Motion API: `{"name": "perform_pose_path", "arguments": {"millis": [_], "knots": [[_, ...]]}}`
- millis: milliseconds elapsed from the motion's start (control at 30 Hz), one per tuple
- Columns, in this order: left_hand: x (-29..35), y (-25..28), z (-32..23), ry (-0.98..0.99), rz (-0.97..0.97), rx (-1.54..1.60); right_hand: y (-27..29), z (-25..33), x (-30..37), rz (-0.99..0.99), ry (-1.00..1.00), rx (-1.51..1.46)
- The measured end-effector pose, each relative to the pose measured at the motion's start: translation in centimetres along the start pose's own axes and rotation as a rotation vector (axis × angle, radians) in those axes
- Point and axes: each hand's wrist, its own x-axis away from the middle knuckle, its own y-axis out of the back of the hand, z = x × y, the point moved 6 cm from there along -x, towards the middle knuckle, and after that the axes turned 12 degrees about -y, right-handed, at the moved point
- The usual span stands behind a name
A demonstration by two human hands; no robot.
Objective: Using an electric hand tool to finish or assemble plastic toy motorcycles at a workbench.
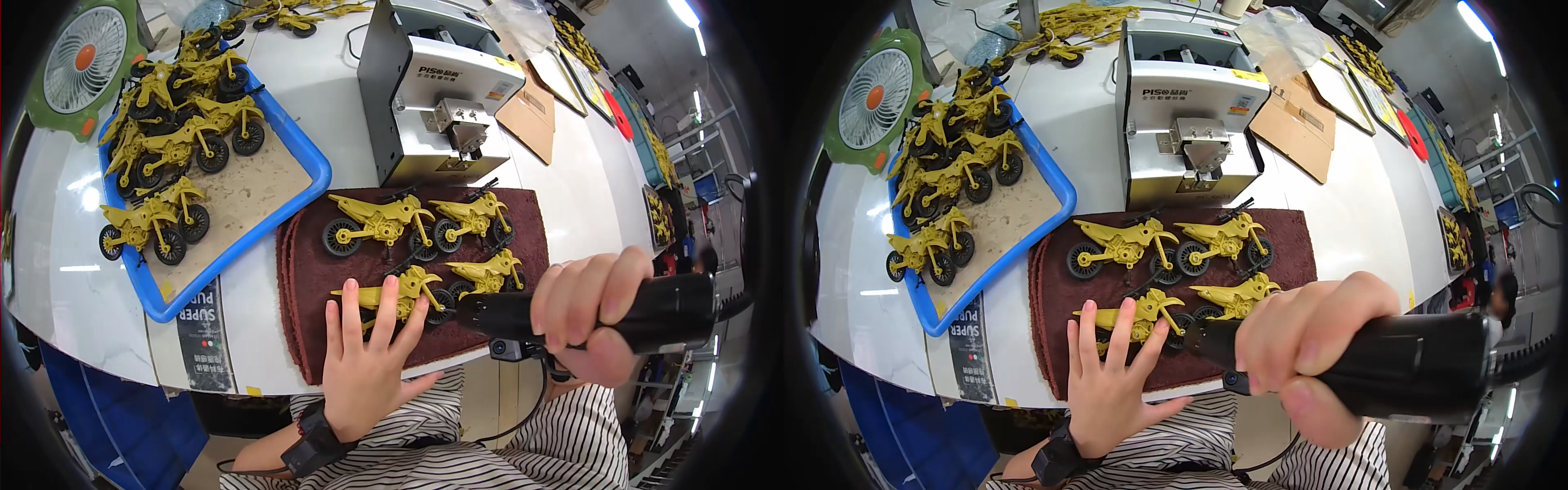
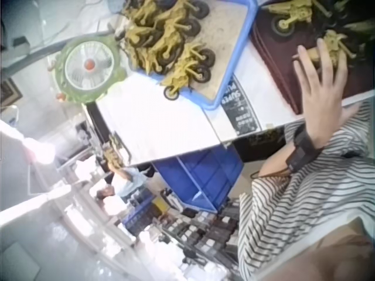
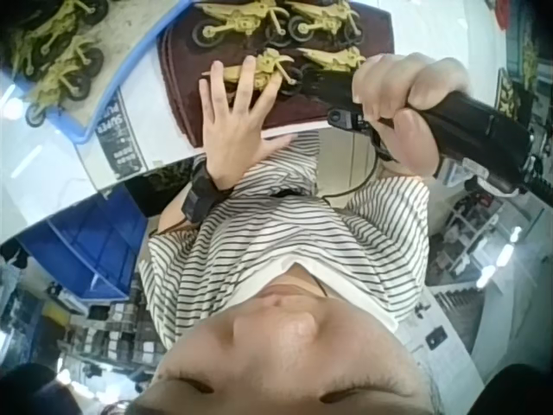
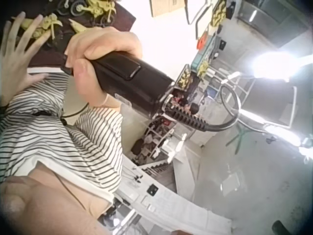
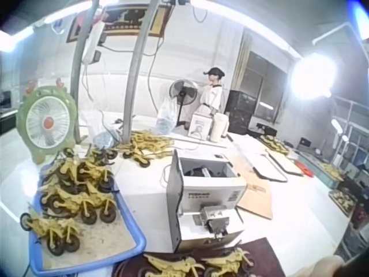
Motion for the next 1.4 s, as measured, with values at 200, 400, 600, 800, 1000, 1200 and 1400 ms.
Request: {"name": "perform_pose_path", "arguments": {"millis": [200,400,600,800,1000,1200,1400], "knots": [[-0.2,0.2,-0.1,-0.010,-0.005,0.008,-0.8,-0.3,0.0,0.023,0.034,0.039],[-0.1,0.1,0.1,-0.009,0.014,-0.021,-0.2,-1.3,-0.2,-0.025,0.017,-0.004],[-0.2,0.0,-0.1,-0.016,0.007,-0.023,-0.4,-1.1,-0.7,0.011,0.011,-0.003],[-0.7,0.1,-0.8,-0.086,-0.026,0.049,-1.3,3.4,0.4,0.399,0.045,0.006],[0.2,0.3,-0.1,0.036,0.007,0.026,1.0,9.2,-3.5,0.575,0.460,-0.188],[-1.5,-1.0,-2.3,0.008,0.041,0.060,4.4,6.0,-8.8,-0.171,0.341,0.077],[-1.3,-1.3,-2.2,0.000,0.008,-0.023,5.6,2.1,-11.1,-0.249,0.211,-0.032]]}}
